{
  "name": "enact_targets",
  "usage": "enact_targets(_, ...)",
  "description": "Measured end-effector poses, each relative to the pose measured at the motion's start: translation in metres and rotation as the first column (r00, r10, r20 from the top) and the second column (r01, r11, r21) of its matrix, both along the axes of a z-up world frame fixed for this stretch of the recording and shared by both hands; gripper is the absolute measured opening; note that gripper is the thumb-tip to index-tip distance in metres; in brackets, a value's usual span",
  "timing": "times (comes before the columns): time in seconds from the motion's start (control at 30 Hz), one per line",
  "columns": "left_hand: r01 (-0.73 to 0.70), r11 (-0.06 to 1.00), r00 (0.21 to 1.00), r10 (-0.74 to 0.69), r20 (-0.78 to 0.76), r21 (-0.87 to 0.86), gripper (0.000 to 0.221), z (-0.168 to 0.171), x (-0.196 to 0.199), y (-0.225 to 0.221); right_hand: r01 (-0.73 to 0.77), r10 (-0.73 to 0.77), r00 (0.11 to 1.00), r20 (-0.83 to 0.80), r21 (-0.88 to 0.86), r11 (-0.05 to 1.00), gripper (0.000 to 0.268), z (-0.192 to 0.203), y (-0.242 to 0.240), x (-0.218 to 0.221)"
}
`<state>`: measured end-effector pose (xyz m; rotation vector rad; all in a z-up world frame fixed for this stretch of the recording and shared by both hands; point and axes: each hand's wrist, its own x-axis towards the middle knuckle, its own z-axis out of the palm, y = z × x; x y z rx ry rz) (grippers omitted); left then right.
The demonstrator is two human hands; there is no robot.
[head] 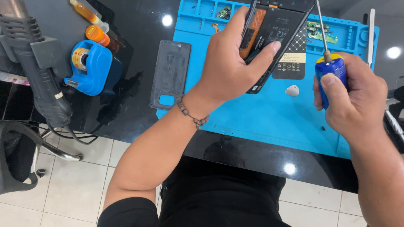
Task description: Disassembling a smartphone by prying off the back cover and removing internal screws at a repair station.
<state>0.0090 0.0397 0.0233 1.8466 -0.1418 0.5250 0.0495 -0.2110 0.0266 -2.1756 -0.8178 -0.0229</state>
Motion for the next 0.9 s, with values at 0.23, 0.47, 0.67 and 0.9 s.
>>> enact_targets(0.23,0.074,0.967,0.996,-0.062,-0.056,0.244,0.066,-0.003,0.004,0.033,0.041,-0.032,0.995,0.094,-0.094,0.995,0.027,-0.009,-0.012,0.006)
enact_targets(0.47,0.145,0.929,0.989,-0.143,-0.032,0.341,0.032,0.011,0.008,0.035,0.106,-0.076,0.985,0.154,-0.197,0.975,0.034,-0.023,-0.021,0.014)
enact_targets(0.67,0.141,0.912,0.990,-0.119,-0.079,0.385,0.034,0.003,0.009,0.032,0.100,-0.066,0.986,0.156,-0.220,0.970,0.036,-0.016,-0.014,0.009)
enact_targets(0.9,0.157,0.894,0.987,-0.127,-0.099,0.419,0.033,0.001,0.011,0.033,0.140,-0.100,0.982,0.159,-0.262,0.955,0.035,-0.018,-0.013,0.010)
